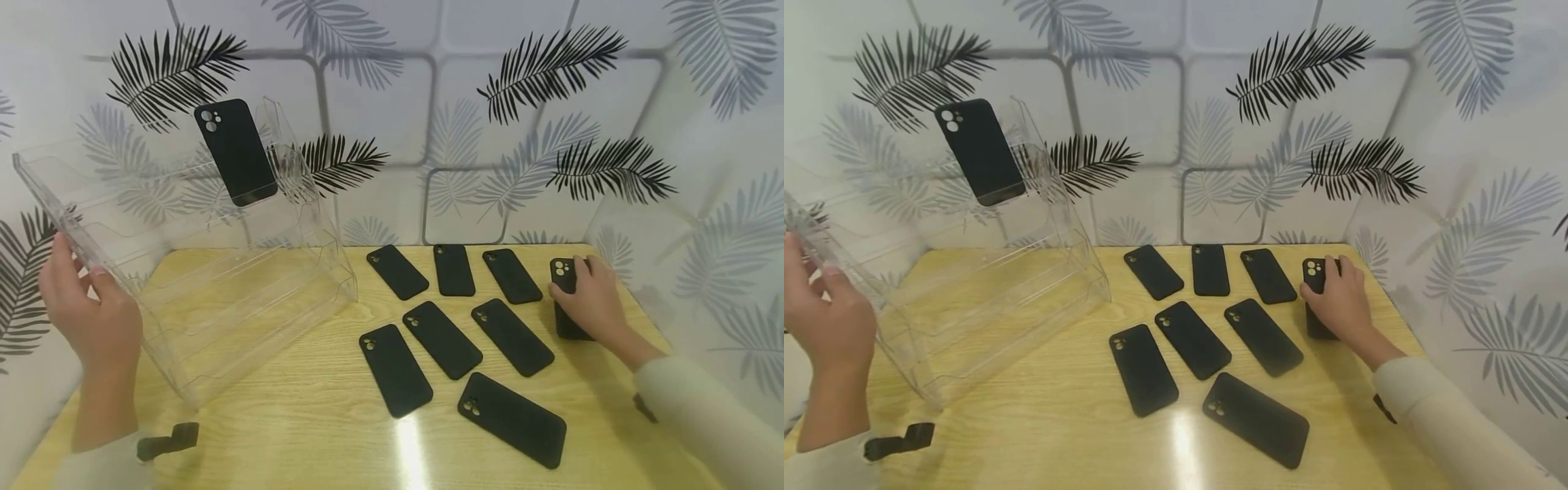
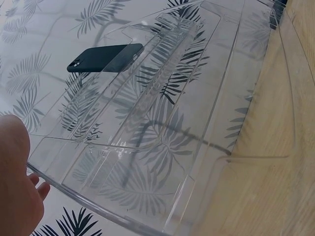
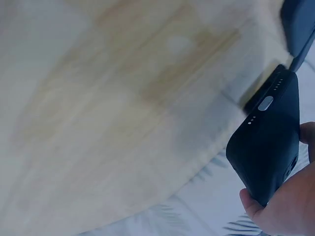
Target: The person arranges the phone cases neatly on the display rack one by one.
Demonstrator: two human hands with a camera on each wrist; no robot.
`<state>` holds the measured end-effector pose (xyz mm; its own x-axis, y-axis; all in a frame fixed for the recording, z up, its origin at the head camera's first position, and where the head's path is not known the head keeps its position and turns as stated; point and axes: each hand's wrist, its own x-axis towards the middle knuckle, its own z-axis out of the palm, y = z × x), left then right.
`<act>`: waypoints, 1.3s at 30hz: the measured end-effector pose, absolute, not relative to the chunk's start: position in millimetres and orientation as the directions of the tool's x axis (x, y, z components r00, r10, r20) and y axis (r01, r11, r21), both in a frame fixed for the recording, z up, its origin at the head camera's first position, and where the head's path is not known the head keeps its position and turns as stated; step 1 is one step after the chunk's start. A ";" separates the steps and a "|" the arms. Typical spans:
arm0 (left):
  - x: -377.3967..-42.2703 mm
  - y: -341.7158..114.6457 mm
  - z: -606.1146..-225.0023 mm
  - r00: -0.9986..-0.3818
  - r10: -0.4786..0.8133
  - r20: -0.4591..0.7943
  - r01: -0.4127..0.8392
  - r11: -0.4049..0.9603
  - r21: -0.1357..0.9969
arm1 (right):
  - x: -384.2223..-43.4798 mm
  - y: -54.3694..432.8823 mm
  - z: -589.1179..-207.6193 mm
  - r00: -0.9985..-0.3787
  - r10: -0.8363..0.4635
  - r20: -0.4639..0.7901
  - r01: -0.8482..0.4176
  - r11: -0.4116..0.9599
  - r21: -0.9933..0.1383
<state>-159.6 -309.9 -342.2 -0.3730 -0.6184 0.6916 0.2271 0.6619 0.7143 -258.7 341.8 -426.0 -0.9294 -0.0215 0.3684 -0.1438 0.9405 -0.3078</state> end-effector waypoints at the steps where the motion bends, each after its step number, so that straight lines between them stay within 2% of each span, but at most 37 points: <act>1: -159.2 -309.8 -342.3 -0.373 -0.617 0.693 0.228 0.663 0.713 | -258.5 337.6 -424.3 -0.929 -0.032 0.368 -0.155 0.938 -0.311; 10: -155.9 -307.5 -341.7 -0.364 -0.613 0.701 0.243 0.664 0.707 | -261.7 286.8 -408.1 -0.916 -0.114 0.385 -0.243 0.921 -0.304; 22: -159.4 -305.9 -340.4 -0.364 -0.627 0.689 0.250 0.647 0.720 | -272.1 212.0 -381.9 -0.817 -0.211 0.536 -0.415 0.861 -0.294; 27: -160.4 -304.8 -340.1 -0.360 -0.625 0.693 0.258 0.646 0.718 | -273.8 179.1 -369.5 -0.809 -0.236 0.538 -0.453 0.834 -0.316; 39: -162.3 -311.8 -344.0 -0.351 -0.629 0.694 0.244 0.654 0.716 | -273.7 84.2 -342.5 -0.757 -0.362 0.545 -0.573 0.767 -0.287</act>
